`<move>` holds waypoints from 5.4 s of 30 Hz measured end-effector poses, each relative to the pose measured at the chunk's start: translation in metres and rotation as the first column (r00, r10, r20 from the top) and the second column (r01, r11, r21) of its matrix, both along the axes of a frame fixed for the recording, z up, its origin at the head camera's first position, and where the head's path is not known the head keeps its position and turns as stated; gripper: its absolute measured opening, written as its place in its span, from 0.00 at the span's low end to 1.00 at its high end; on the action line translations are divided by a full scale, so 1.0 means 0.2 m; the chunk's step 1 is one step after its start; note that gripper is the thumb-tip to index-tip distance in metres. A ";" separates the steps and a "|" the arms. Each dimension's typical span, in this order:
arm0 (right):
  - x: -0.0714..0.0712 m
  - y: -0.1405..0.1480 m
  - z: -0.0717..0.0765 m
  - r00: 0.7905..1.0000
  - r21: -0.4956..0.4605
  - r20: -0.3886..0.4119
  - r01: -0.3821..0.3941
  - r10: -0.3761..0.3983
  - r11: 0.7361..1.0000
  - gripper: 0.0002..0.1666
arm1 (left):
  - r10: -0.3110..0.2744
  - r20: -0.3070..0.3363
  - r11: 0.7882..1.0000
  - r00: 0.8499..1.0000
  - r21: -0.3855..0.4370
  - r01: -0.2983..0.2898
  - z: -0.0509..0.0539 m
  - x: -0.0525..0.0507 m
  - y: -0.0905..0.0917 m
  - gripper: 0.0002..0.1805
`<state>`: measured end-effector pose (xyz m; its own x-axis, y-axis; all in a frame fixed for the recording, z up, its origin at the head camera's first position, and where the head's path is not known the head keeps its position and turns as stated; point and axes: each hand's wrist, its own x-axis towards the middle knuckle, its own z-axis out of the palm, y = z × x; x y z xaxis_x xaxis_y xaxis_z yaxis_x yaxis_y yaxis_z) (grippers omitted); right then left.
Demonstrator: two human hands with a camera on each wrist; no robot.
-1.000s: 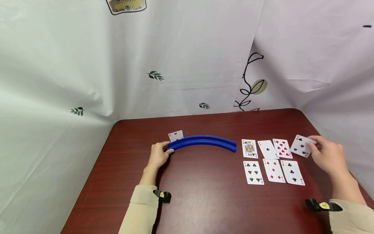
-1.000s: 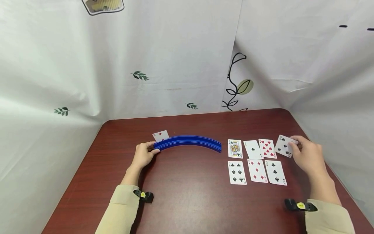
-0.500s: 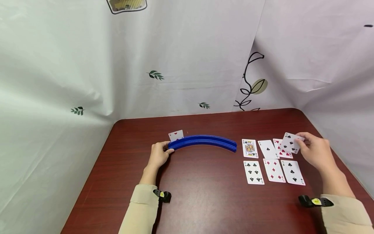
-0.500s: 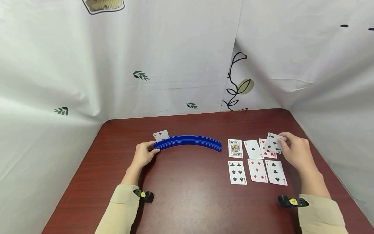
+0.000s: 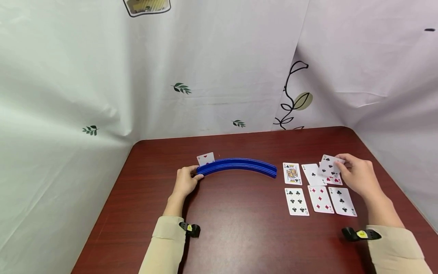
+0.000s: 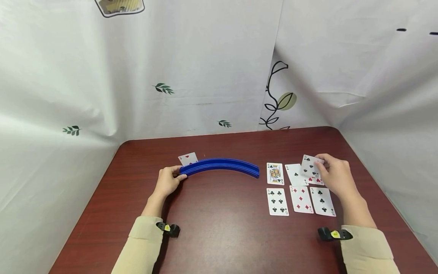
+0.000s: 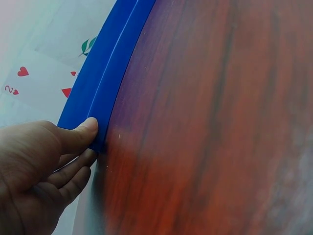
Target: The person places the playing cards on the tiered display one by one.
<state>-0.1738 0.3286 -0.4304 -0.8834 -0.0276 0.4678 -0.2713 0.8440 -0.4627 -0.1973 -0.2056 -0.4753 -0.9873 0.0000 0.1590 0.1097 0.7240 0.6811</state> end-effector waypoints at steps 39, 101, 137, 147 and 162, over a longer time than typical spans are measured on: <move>-0.08 -0.26 0.01 0.993 -0.036 -0.024 -0.113 0.112 0.993 0.10 | -0.008 0.005 1.000 1.000 -0.005 0.008 0.00 0.00 0.00 0.17; -0.17 -0.63 0.07 0.956 -0.053 -0.068 -0.289 0.285 0.956 0.07 | -0.001 0.016 1.000 1.000 0.004 0.001 0.01 0.00 0.00 0.17; -0.20 -0.84 0.09 0.919 -0.104 -0.084 -0.393 0.385 0.914 0.04 | -0.001 -0.005 1.000 1.000 0.017 0.001 0.00 0.00 0.00 0.16; -0.21 -0.89 0.09 0.900 -0.097 -0.115 -0.432 0.421 0.897 0.03 | 0.000 0.013 1.000 1.000 0.018 -0.001 0.00 0.00 -0.01 0.16; -0.21 -0.97 0.10 0.889 -0.093 -0.094 -0.455 0.447 0.886 0.04 | -0.006 -0.003 1.000 1.000 0.029 0.006 0.00 -0.01 -0.01 0.16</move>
